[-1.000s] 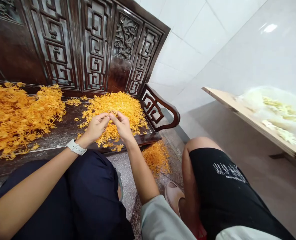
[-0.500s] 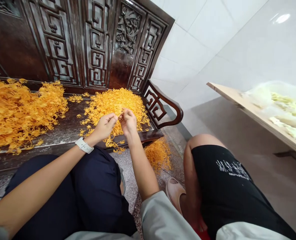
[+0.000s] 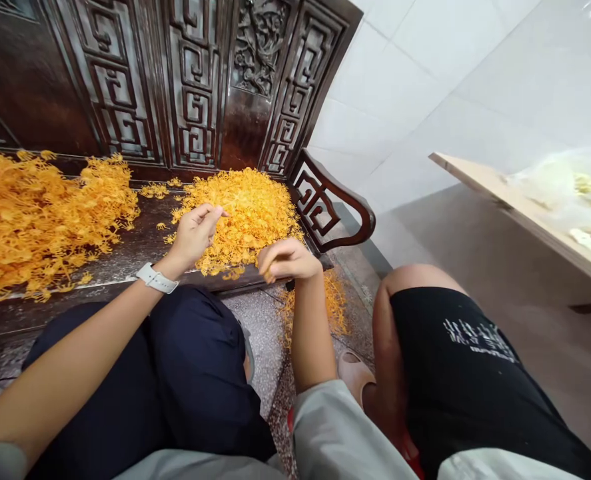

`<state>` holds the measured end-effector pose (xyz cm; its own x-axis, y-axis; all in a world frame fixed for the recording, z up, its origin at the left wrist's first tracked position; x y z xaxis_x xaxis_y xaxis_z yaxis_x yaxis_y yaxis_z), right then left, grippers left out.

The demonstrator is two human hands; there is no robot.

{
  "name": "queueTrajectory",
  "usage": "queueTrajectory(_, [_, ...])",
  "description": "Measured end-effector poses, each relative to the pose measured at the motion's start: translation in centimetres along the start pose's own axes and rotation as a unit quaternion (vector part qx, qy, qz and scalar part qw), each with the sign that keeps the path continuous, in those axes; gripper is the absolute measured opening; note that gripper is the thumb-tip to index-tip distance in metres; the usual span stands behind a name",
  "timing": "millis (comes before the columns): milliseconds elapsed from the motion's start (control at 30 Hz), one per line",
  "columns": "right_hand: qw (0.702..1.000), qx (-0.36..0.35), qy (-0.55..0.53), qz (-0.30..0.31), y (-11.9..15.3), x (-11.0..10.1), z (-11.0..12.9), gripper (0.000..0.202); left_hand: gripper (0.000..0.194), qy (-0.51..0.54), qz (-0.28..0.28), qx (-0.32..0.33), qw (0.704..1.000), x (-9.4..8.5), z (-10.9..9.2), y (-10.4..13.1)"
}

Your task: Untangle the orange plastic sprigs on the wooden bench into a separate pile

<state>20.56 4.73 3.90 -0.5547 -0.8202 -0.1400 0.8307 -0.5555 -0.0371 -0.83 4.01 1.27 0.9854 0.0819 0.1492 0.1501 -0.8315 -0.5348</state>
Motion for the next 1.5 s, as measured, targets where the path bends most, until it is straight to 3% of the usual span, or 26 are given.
queueTrajectory(67, [0.976,-0.044,-0.102,-0.186,-0.5,-2.8,0.3,0.045,0.033,-0.005,0.009,-0.012,1.0,0.1,0.2,-0.1])
queueTrajectory(133, [0.921,-0.006,-0.154,-0.358,-1.1,-4.6,-0.6,0.045,0.029,-0.009,0.022,-0.026,0.999,0.3,0.3,0.0])
queueTrajectory(200, [0.892,0.043,-0.134,-0.429,-1.8,-4.8,-1.3,0.039,0.026,-0.006,0.037,-0.042,0.998,0.7,0.3,0.3])
queueTrajectory(433, [0.894,0.053,-0.067,-0.44,-2.7,-1.1,-2.2,0.035,0.027,0.047,0.059,-0.105,0.992,1.4,0.5,1.0])
queueTrajectory(533, [0.91,0.073,-0.083,-0.4,-3.5,0.2,-3.1,0.038,0.029,0.055,0.051,-0.126,0.989,1.3,0.5,1.0])
queueTrajectory(633, [0.919,0.009,-0.111,-0.378,-3.5,0.8,-2.8,0.033,0.03,0.048,0.033,-0.139,0.989,1.0,0.8,1.1])
queueTrajectory(700, [0.924,-0.047,-0.071,-0.373,-2.8,1.4,-1.8,0.029,0.033,0.045,0.01,-0.154,0.987,0.8,1.1,1.2])
queueTrajectory(800, [0.943,-0.064,0.08,-0.315,-1.8,4.3,0.2,0.028,0.035,0.051,-0.014,-0.177,0.983,0.7,1.8,1.3])
queueTrajectory(867, [0.96,-0.069,0.154,-0.223,-1.3,7.7,1.8,0.029,0.033,0.053,-0.043,-0.191,0.979,0.2,2.4,1.0])
queueTrajectory(933, [0.98,-0.09,0.161,-0.069,-0.8,11.6,3.6,0.029,0.032,0.046,-0.09,-0.209,0.973,-0.8,3.0,0.5])
queueTrajectory(1000, [0.976,-0.104,0.136,0.137,-0.1,15.1,5.3,0.028,0.034,0.04,-0.133,-0.223,0.965,-2.1,3.4,-0.2])
queueTrajectory(1067, [0.947,-0.095,0.104,0.29,0.5,16.5,6.5,0.024,0.034,0.034,-0.13,-0.21,0.968,-2.9,3.3,-0.9])
queueTrajectory(1100, [0.946,-0.086,0.078,0.304,0.4,16.0,6.9,0.02,0.034,0.034,-0.114,-0.193,0.974,-3.1,3.1,-1.2])
queueTrajectory(1133, [0.961,-0.081,0.04,0.26,-0.2,14.6,7.1,0.019,0.033,0.035,-0.093,-0.174,0.98,-3.1,2.8,-1.3])
queueTrajectory(1200, [0.996,-0.062,-0.064,0.024,-2.0,9.7,6.6,0.03,0.033,0.036,-0.045,-0.137,0.989,-2.6,2.1,-1.2])
queueTrajectory(1267, [0.961,-0.017,-0.167,-0.219,-3.0,4.7,4.6,0.037,0.035,0.027,0.004,-0.111,0.993,-1.8,1.6,-0.7])
queueTrajectory(1300, [0.933,0.012,-0.212,-0.289,-3.4,3.1,3.4,0.033,0.037,0.019,0.03,-0.1,0.994,-1.3,1.4,-0.5])
queueTrajectory(1333, [0.912,0.039,-0.251,-0.323,-3.9,2.2,2.3,0.028,0.04,0.01,0.054,-0.088,0.995,-1.0,1.2,-0.3])
queueTrajectory(1400, [0.888,0.068,-0.31,-0.333,-4.7,2.0,0.9,0.024,0.043,-0.006,0.088,-0.064,0.994,-0.5,0.9,-0.1])
queueTrajectory(1500, [0.887,0.049,-0.333,-0.315,-4.6,3.6,0.8,0.029,0.045,-0.021,0.106,-0.042,0.993,-0.4,0.8,-0.2])
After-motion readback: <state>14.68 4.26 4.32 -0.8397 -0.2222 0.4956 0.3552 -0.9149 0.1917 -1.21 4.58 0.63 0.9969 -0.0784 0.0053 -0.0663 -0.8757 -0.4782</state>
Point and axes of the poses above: each hand's wrist, its own y-axis away from the middle knuckle, its own x-axis out of the palm, z = x × y, the point moved 5 cm from there along -y, towards the middle knuckle, and after that the axes turned 10 degrees about x, right-handed, at the moved point
